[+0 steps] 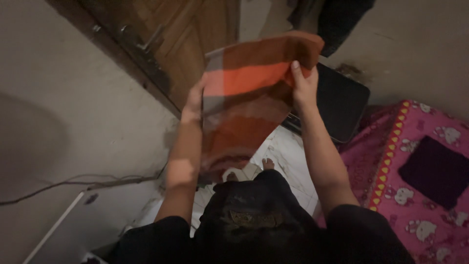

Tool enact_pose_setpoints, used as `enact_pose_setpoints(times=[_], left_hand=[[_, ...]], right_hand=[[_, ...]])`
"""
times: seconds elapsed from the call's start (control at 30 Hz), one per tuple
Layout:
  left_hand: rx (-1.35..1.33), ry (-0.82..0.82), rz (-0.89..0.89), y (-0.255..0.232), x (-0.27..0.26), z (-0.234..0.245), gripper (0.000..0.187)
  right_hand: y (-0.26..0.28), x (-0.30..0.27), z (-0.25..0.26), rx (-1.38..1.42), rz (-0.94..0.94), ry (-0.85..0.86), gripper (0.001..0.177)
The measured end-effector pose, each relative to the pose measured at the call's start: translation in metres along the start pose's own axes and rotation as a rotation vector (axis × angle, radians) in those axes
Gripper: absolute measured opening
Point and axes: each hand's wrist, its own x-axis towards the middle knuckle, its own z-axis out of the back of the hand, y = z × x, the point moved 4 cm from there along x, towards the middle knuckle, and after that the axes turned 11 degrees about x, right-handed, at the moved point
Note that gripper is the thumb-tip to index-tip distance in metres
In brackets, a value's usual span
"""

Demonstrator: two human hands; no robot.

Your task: The person picks up a light blue patterned shirt from a pile on the floor, folds it on a pink Hello Kitty bedspread, and places it into a white wardrobe. They then pick up an orange and brown plaid shirt, fold it on the bed, and place it into the wardrobe.

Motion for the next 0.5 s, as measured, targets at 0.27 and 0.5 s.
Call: enact_pose_setpoints(times=[0.27,0.5], left_hand=[[-0.085,0.081,0.154,0.052,0.042,-0.060,0.060],[-0.199,0.507,0.184,0.083,0.064,-0.165,0.060]], right_hand=[[0.045,-0.037,0.034,-0.029,0.109,-0.011,0.047],[0.090,-0.071,0.118,-0.214,0.191,-0.232,0.046]])
